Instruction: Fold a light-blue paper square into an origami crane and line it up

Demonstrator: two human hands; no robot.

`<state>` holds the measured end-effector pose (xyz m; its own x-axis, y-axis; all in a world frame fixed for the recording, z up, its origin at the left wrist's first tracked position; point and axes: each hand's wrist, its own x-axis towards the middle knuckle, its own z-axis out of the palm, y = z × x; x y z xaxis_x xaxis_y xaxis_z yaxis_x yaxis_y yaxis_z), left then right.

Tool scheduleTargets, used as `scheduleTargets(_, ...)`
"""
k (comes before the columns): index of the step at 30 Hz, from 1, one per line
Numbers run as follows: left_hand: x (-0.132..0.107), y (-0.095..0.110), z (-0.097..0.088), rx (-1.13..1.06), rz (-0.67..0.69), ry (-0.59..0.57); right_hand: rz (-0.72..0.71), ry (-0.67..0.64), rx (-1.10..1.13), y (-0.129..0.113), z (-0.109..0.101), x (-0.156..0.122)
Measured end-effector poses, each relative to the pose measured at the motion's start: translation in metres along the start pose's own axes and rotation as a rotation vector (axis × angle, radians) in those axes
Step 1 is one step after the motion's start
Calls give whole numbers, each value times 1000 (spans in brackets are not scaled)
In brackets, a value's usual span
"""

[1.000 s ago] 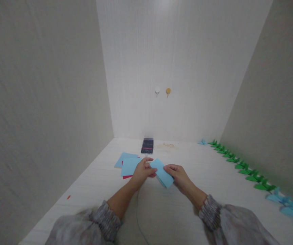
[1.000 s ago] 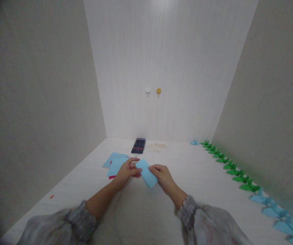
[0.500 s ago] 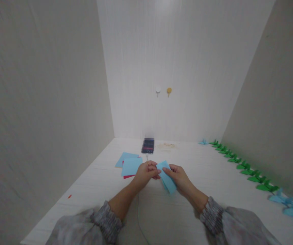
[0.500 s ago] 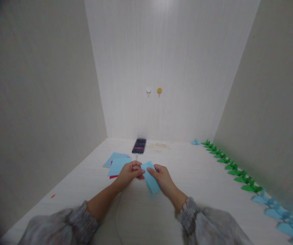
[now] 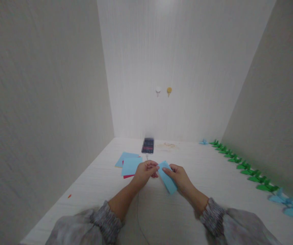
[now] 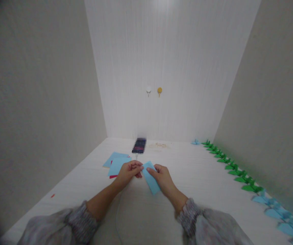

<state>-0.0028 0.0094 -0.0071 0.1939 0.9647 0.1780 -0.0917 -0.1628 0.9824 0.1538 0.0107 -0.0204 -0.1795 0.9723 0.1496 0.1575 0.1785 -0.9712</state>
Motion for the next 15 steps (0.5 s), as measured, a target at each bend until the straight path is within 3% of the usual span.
scheduleTargets(15,-3,3,1,-63,-28,8,-1,34,45,-7,-1,-3)
